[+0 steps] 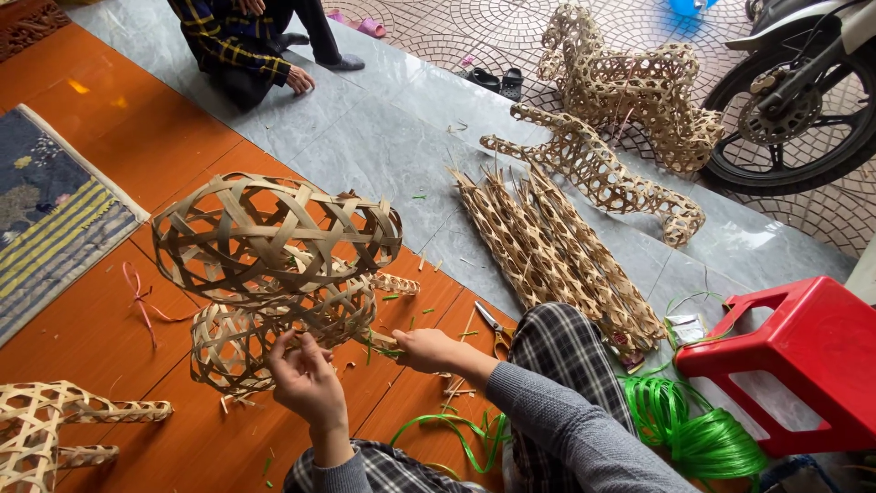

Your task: Tying green plastic strips to a bamboo giraffe frame to secure the structure

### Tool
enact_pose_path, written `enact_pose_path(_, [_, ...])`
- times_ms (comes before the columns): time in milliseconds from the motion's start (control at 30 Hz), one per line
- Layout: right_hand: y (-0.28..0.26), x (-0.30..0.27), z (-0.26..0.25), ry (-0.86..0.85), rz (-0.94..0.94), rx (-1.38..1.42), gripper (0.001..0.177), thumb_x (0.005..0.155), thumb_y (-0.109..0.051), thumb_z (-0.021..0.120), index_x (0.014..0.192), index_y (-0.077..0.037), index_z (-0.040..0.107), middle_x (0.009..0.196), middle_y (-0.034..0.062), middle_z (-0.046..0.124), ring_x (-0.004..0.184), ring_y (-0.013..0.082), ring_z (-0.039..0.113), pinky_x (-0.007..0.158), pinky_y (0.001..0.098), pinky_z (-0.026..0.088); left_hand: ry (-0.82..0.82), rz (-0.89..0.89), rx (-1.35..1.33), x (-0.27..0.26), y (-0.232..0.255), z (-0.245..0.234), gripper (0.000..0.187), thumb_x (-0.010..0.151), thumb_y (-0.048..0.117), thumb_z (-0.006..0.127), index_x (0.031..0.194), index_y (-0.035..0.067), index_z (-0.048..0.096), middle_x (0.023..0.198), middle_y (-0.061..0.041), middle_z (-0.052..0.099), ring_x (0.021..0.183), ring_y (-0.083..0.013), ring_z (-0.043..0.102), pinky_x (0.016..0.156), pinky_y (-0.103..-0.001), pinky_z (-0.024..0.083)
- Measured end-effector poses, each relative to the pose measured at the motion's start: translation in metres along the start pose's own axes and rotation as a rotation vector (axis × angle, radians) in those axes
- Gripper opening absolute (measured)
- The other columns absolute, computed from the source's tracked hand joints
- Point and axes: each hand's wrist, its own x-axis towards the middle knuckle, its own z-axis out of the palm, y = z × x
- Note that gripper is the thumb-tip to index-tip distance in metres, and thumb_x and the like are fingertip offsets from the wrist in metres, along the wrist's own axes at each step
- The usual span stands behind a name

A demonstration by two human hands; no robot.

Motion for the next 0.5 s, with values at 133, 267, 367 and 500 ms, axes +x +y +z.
enact_pose_path(133, [0.004,0.001,0.002,0.025,-0.009,0.007,0.029,0.094,-0.032,0.06,0.1,-0.01,0.042,0.083,0.0143,0.063,0.071,0.036,0.061,0.058,0.0496,0.046,0.012,0.041,0.068,0.001,-0.003,0.005,0.031,0.102,0.01,0.058,0.13,-0.001,0.049,0.067,-0.009,0.064,0.055,-0.018,0.063,0.05,-0.03,0.048])
enact_pose_path(267, [0.002,0.0,0.004,0.034,-0.016,0.009,0.029,0.094,-0.031,0.061,0.106,-0.01,0.045,0.089,0.0151,0.064,0.079,0.0365,0.063,0.062,0.0507,0.049,-0.061,0.079,0.236,0.003,-0.007,0.006,0.028,0.101,0.018,0.061,0.124,0.001,0.057,0.073,-0.007,0.067,0.055,-0.0176,0.061,0.044,-0.029,0.045])
enact_pose_path(367, [0.002,0.001,0.005,0.034,-0.018,-0.008,0.029,0.095,-0.031,0.06,0.101,-0.009,0.044,0.085,0.0153,0.063,0.074,0.0367,0.062,0.059,0.0508,0.048,-0.098,0.131,0.372,0.005,-0.005,0.003,0.032,0.101,0.022,0.059,0.123,0.0,0.06,0.072,-0.007,0.069,0.053,-0.0189,0.064,0.043,-0.029,0.046])
enact_pose_path(500, [0.003,0.002,0.005,0.031,-0.012,-0.01,0.03,0.095,-0.032,0.061,0.103,-0.008,0.045,0.085,0.0148,0.064,0.075,0.0351,0.063,0.058,0.05,0.049,-0.091,0.091,0.541,0.009,0.007,-0.01,0.033,0.105,0.032,0.055,0.119,0.002,0.058,0.065,0.001,0.062,0.039,-0.009,0.045,0.034,-0.021,0.028])
